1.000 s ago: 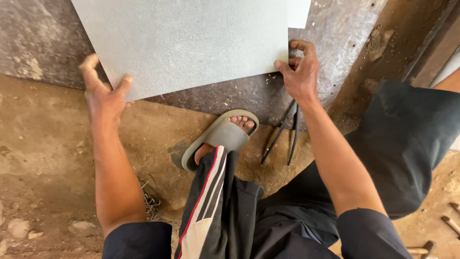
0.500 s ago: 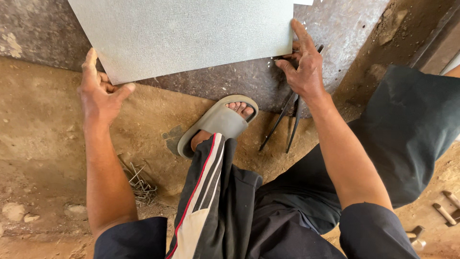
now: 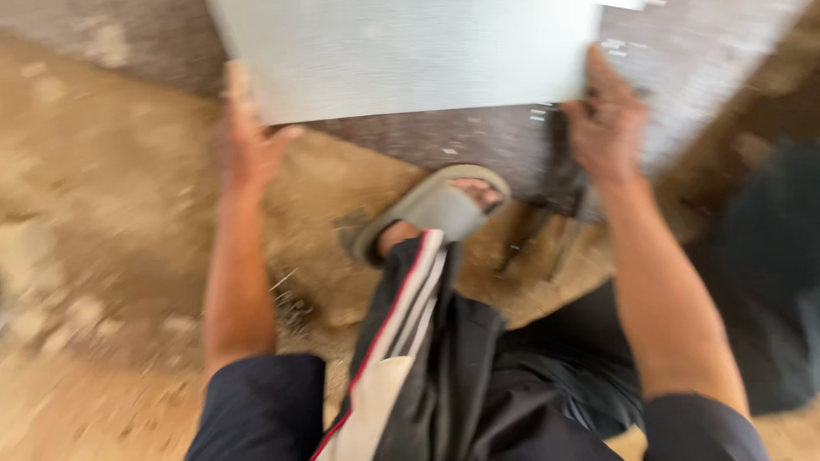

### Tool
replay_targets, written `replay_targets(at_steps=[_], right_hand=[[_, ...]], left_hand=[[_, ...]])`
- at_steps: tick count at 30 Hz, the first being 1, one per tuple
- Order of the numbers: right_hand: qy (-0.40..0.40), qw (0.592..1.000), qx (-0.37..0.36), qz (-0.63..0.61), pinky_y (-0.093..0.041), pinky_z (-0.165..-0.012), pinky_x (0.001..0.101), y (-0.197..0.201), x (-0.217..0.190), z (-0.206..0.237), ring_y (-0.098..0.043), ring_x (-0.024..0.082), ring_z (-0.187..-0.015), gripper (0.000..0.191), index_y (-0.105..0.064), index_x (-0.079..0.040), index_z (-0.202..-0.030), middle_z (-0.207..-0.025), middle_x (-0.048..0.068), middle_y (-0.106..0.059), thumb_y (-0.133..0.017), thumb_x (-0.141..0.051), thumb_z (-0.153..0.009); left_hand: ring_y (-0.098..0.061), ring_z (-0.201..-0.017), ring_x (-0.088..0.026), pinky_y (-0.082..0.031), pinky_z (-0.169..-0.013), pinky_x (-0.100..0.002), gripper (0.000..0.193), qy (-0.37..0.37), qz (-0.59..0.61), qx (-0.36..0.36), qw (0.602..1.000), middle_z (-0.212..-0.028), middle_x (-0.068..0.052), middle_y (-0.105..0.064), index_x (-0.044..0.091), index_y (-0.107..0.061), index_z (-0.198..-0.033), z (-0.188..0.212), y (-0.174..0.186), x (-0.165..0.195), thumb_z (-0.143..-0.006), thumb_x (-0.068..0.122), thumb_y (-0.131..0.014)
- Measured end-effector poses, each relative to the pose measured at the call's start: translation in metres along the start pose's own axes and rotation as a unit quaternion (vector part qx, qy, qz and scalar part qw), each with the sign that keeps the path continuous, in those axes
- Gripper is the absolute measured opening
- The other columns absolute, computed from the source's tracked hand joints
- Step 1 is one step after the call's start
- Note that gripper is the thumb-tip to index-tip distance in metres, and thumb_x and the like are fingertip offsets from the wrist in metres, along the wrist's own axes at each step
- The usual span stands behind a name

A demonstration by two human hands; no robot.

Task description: The person marks a white sheet with a pen, then uses tin snips to cut the sheet into smaller rectangular pieces. The cut pieces are stacked on the work surface.

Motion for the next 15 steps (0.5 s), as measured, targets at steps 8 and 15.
replay_targets(at_steps=[8,15], right_hand=[[0.112,0.993,0.007,-0.046,-0.066,-0.087,0.0360,0.000,-0.026,0.000,-0.074,0.036,-0.113,0.049,-0.049,0.022,-0.145,-0.132,0.037,-0.065,-0.075,0.023,-0.104],[0.063,0.988,-0.007,-0.144,-0.064,-0.094,0.0332,-0.002,-0.018,-0.001,-0.072,0.032,-0.117,0.055,-0.045,0.022,-0.153,-0.136,0.035,-0.065,-0.073,0.022,-0.105]], left_hand=[[-0.076,-0.085,-0.013,-0.066,-0.070,-0.026,0.105,0.052,-0.105,0.050,0.992,-0.109,-0.009,-0.076,0.016,-0.029,-0.163,-0.006,0.015,0.006,-0.083,0.018,-0.096],[-0.076,-0.088,-0.013,-0.066,-0.075,-0.027,0.100,0.054,-0.082,0.062,0.993,-0.116,-0.010,-0.077,0.013,-0.030,-0.164,-0.005,0.014,0.008,-0.086,0.015,-0.092]])
Point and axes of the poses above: each hand's wrist, its own z-axis away from the middle knuckle, its own y-axis out of the back of the hand, x = y × z, the point moved 1 cm from there along -z, towards the middle knuckle
